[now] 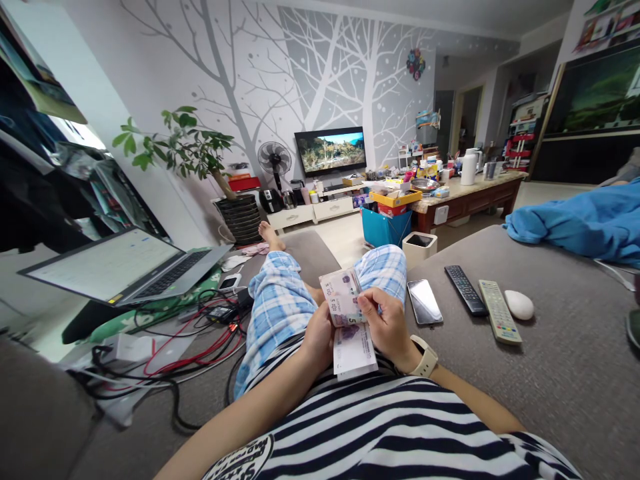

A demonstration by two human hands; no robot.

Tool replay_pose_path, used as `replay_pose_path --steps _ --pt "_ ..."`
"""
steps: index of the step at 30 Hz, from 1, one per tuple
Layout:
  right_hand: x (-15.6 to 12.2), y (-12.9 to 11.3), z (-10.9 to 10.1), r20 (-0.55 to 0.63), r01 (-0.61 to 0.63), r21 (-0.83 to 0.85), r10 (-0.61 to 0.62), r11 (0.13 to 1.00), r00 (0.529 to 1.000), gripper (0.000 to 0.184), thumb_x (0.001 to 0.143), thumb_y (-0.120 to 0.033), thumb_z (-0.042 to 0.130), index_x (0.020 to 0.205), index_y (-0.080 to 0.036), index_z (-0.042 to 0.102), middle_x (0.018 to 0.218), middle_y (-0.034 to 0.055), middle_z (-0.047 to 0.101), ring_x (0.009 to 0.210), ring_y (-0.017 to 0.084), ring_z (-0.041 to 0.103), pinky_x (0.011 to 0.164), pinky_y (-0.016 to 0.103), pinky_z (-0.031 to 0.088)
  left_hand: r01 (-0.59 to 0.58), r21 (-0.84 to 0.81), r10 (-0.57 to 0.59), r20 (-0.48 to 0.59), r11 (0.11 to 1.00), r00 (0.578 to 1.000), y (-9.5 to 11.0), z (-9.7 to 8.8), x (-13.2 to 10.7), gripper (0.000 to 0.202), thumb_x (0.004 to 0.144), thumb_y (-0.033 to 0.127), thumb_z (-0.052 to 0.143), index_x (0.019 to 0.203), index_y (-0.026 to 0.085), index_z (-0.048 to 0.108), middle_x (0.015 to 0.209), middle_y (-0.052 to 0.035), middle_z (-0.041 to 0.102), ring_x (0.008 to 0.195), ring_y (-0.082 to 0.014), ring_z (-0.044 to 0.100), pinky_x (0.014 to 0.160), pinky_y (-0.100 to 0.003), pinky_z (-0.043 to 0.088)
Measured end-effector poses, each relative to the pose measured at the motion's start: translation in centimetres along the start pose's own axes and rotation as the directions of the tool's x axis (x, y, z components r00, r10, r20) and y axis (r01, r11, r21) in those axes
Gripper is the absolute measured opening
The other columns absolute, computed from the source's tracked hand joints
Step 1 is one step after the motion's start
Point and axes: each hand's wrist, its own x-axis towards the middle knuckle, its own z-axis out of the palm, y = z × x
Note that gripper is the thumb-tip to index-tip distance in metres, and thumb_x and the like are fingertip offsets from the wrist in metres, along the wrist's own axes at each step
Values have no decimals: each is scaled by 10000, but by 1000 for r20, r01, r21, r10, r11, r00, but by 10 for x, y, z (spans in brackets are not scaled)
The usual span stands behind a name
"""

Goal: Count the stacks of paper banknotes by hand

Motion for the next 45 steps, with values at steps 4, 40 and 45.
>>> replay_pose_path --steps 4,40,45 --pt "-1 -1 0 2 -7 23 7 1000 1000 274 961 -341 522 737 -197 587 634 -15 551 589 136 465 566 280 342 -6 7 6 1 1000 1000 0 1 -1 202 716 285 699 841 125 704 776 -46 724 691 -176 651 734 -304 531" --pt "12 20 4 -28 -180 24 181 983 983 317 883 -428 608 684 -198 518 608 -38 487 567 123 441 532 250 361 30 33 -29 -48 999 998 7 8 -9 249 670 198 723 902 114 691 842 -90 760 807 -258 723 828 -400 570" --pt "10 16 4 -50 -148 45 150 988 987 311 902 -424 585 696 -198 532 607 -37 488 564 126 439 534 254 357 60 -67 -62 -30 996 998 5 8 -5 290 767 280 671 994 101 691 919 -106 762 887 -259 720 861 -385 560"
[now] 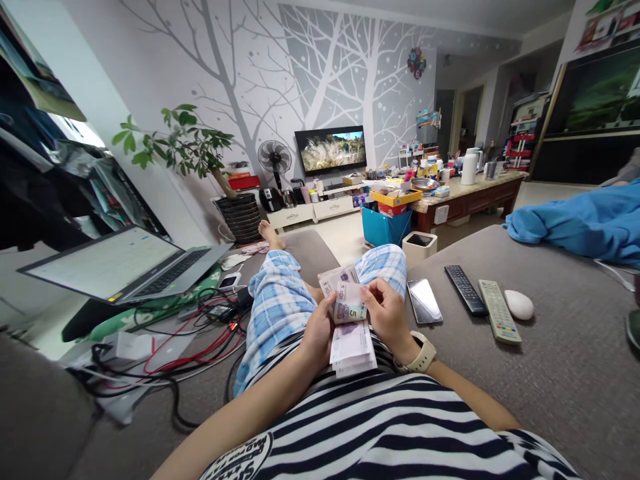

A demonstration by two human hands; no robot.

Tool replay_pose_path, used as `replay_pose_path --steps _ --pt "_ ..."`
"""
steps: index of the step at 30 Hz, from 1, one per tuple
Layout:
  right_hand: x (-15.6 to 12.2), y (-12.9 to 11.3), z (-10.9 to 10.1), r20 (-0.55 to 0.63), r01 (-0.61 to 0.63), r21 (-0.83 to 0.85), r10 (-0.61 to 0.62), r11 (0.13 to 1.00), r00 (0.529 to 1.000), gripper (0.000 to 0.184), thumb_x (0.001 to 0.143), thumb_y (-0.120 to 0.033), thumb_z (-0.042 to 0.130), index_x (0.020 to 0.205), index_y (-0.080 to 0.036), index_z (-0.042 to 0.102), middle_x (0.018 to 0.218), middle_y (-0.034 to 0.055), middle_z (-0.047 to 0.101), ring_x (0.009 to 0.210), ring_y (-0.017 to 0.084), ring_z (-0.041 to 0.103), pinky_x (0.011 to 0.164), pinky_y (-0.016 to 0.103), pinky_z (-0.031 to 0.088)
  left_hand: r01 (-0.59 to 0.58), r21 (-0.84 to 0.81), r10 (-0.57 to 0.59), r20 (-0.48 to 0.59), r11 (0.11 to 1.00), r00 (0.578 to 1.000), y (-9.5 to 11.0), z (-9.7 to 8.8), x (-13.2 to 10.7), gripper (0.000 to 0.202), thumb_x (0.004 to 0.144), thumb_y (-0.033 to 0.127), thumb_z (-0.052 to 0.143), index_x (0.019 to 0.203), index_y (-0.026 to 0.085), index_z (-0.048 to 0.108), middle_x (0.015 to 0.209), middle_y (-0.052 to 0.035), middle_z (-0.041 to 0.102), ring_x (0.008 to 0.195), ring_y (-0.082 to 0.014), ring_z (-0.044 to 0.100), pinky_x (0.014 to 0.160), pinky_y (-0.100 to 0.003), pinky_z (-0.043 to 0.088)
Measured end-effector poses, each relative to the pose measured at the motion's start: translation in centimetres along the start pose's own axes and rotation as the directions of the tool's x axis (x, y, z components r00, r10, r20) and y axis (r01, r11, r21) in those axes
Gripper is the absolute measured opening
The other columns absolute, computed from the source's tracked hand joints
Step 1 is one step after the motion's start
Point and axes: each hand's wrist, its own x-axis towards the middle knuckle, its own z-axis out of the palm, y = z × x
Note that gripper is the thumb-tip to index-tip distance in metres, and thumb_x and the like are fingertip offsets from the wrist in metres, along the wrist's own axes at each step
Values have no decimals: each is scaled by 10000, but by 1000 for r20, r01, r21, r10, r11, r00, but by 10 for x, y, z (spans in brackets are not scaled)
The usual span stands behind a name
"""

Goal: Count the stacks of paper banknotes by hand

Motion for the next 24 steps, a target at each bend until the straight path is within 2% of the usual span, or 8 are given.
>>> replay_pose_path --steps 8,13,16,20,24 --pt "-8 -14 -4 55 126 24 -128 992 990 295 951 -386 517 731 -201 580 631 -11 533 587 144 455 569 280 364 -40 55 39 19 998 999 0 -1 0 230 734 282 670 897 122 703 889 -91 753 889 -248 705 807 -331 553" --pt "-10 -17 -5 82 133 26 -134 991 988 293 959 -387 502 741 -204 577 630 -10 524 580 146 446 555 286 350 -70 113 70 4 991 998 3 1 -5 185 683 295 719 781 144 675 758 -56 717 789 -225 682 753 -314 537" --pt "-11 -18 -4 96 129 38 -132 991 987 290 958 -386 502 742 -205 573 621 -18 500 565 141 426 542 284 335 -63 115 63 8 991 998 1 -2 -2 216 674 327 740 773 149 667 710 -40 693 736 -212 663 741 -320 532" --pt "-12 -19 -4 108 132 48 -136 990 985 279 960 -380 503 754 -206 574 622 -21 490 565 141 421 544 282 335 -25 90 27 -19 996 999 -3 -6 5 270 691 384 731 812 148 679 728 -62 701 741 -232 670 740 -344 536" --pt "-12 -19 -5 114 131 42 -135 990 984 294 963 -396 492 753 -208 576 625 -15 501 572 147 432 549 285 350 -53 108 54 -5 993 999 -5 -8 6 261 702 379 731 822 151 688 748 -79 713 762 -250 682 769 -363 540"
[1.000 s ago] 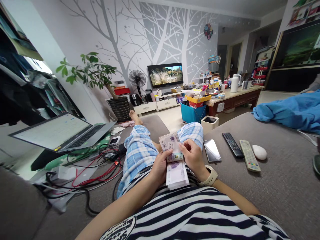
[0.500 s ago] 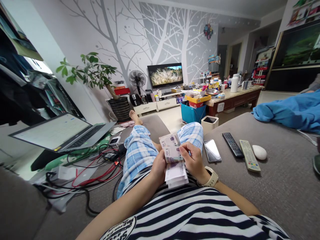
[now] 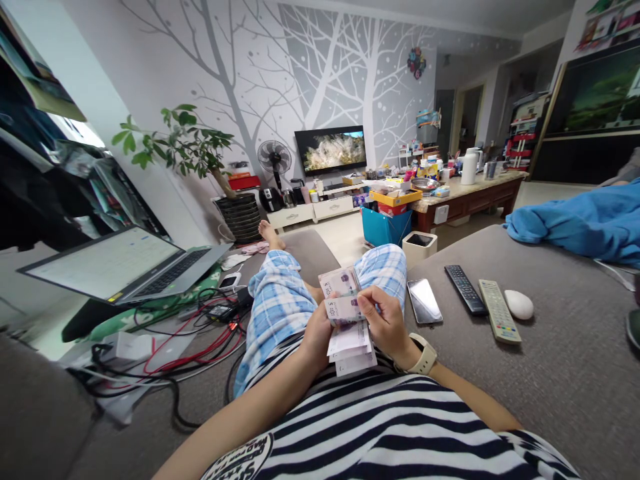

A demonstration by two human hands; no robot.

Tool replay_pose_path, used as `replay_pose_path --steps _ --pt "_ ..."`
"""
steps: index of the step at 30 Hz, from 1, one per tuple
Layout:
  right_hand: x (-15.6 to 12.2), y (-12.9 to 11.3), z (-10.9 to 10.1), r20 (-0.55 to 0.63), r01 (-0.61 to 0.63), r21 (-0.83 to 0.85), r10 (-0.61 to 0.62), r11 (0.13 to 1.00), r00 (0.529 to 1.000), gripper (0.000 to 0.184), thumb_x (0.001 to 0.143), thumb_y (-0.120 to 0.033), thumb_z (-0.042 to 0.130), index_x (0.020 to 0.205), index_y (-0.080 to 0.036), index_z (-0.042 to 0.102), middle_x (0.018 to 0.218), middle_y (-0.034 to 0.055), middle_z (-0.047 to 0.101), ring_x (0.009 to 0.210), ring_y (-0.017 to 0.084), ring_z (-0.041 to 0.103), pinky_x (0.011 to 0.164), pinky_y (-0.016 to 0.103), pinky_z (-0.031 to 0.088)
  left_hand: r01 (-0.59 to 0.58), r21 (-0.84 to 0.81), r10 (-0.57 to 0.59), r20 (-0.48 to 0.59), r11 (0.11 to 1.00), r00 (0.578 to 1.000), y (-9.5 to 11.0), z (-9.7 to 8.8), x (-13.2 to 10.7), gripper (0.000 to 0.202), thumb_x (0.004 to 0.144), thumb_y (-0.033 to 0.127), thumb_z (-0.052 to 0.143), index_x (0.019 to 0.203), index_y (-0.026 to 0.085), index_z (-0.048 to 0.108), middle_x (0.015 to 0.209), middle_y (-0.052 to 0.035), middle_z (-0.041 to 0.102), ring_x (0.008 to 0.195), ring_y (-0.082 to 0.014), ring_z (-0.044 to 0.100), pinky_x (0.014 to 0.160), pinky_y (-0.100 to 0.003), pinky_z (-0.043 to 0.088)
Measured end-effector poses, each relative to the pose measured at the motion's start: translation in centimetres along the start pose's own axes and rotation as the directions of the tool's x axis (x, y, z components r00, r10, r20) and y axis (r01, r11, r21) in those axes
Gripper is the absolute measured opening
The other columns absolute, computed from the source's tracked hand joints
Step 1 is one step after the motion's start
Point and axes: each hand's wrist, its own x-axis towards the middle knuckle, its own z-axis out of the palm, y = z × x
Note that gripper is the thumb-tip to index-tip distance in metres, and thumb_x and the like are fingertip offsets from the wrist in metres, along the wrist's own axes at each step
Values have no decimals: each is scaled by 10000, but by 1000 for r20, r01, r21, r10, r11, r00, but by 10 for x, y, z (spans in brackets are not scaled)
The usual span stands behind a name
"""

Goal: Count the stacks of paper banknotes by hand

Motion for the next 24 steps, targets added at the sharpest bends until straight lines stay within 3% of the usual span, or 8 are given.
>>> replay_pose_path --steps 6,12,19,24 --pt "-1 1 0 -3 4 10 -4 1000 1000 307 957 -412 500 749 -206 592 619 -15 505 566 145 440 547 281 361 51 -26 -51 -2 998 999 -1 -1 0 323 706 392 730 890 129 703 819 -109 740 838 -275 710 799 -379 559" --pt "-1 2 0 5 2 125 -3 992 1000 293 967 -374 495 771 -200 624 592 -12 557 572 150 518 591 286 414 25 -11 -25 -36 1000 999 5 4 -7 261 753 292 662 923 102 715 822 -113 759 822 -269 725 801 -375 571" --pt "5 13 2 -165 -96 21 98 995 981 247 879 -376 625 719 -202 552 618 -31 519 568 130 470 556 265 391 22 9 -22 -36 1000 999 6 5 -9 250 737 225 685 950 95 707 843 -129 764 846 -294 731 820 -411 579" --pt "8 23 5 -166 -176 53 182 983 969 222 839 -388 673 816 -196 566 681 -28 550 604 131 506 571 258 416 27 -3 -27 -21 1000 999 3 3 -7 226 708 169 700 923 101 698 800 -116 760 798 -294 736 811 -429 585"
